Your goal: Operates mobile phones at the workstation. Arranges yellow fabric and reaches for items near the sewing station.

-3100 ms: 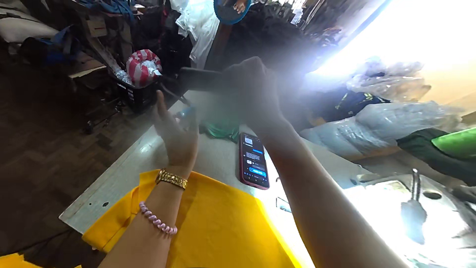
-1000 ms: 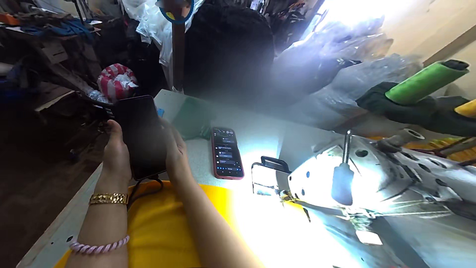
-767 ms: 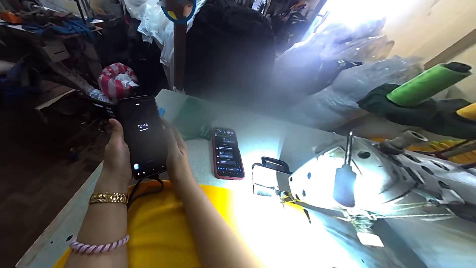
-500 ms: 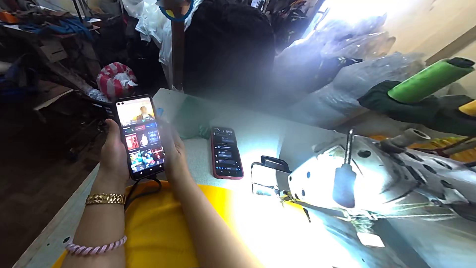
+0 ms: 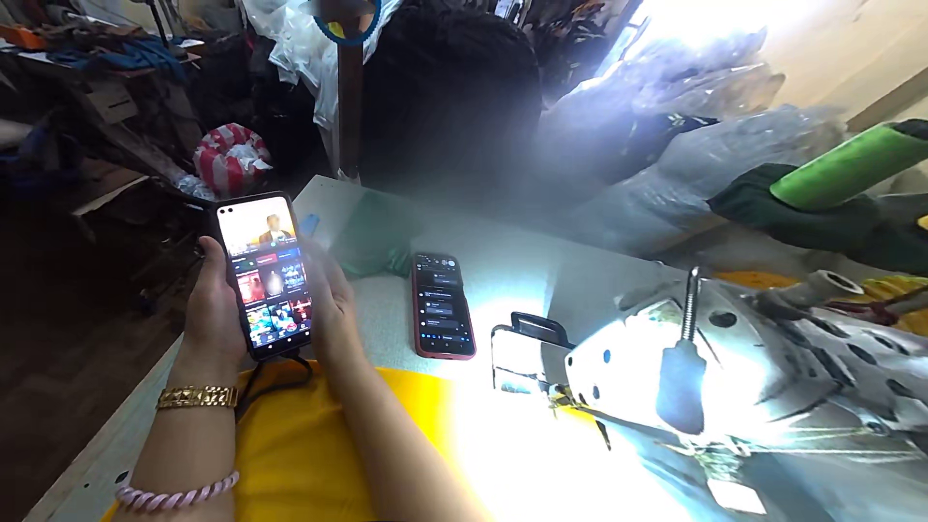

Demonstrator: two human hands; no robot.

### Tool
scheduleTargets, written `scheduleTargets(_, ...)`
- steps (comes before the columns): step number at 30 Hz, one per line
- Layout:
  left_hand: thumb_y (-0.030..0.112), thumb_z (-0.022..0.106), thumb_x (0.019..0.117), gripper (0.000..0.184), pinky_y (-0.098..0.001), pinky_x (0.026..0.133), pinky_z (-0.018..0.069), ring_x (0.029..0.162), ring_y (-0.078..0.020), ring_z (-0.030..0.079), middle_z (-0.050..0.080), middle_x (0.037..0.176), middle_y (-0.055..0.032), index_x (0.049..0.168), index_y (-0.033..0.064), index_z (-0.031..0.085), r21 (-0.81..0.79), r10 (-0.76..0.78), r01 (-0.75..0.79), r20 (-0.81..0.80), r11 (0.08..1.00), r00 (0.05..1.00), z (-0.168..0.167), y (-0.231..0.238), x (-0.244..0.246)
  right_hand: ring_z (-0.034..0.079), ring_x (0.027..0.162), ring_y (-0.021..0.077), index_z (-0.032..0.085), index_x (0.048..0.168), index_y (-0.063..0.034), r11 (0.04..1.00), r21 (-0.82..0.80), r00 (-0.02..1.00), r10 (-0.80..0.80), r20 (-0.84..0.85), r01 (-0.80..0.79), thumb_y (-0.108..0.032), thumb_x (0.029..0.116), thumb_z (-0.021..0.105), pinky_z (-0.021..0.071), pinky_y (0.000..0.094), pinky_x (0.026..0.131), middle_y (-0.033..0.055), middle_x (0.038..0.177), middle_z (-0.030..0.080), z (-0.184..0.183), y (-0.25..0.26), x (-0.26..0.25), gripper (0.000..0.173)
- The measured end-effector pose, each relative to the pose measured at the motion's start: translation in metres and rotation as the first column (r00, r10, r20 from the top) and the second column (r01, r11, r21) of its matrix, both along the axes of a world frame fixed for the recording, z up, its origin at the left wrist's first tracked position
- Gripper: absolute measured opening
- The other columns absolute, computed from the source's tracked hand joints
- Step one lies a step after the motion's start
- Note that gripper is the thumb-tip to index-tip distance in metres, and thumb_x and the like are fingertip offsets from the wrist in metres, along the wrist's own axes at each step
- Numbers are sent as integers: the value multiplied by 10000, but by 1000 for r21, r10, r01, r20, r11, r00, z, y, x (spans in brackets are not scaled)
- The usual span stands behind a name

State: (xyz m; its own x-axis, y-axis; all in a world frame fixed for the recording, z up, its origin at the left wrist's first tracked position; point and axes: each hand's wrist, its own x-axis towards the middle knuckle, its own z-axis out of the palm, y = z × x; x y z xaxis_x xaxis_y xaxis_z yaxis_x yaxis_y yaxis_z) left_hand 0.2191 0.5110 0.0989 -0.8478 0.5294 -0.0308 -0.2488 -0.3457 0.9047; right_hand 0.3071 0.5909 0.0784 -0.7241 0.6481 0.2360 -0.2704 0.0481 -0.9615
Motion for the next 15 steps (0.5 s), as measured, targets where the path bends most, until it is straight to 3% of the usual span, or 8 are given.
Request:
scheduleTargets(6,621,127,1060,636,-361,891,605,1081,-98,698,708,1215,51,1368,268,558,7,-12,12,-37,1000,999,-3,0,-2,626,1109,137,511,1499,-328,1000,8,1000,-4,-12,4,-506,1090,304,551,413,885,8,1374,577,-1,2,-1,492)
scheduleTargets(12,612,107,1057,655,-346,851,621,1030,-97,715,732,1140,37,1315,246,586,52,9,-10,14,999,1000,4,7,1,617,1136,149,504,1504,-340,1000,25,1000,5,12,-5,-522,1086,301,542,430,903,8,1396,568,-2,4,0,500)
scheduleTargets(15,659,104,1039,689,-367,870,611,1058,-106,708,719,1192,35,1356,260,567,61,-42,42,-2,997,999,-3,2,-2,627,1107,151,516,1494,-347,999,33,1000,-3,25,2,-518,1088,322,551,420,878,7,1370,582,-3,3,1,481)
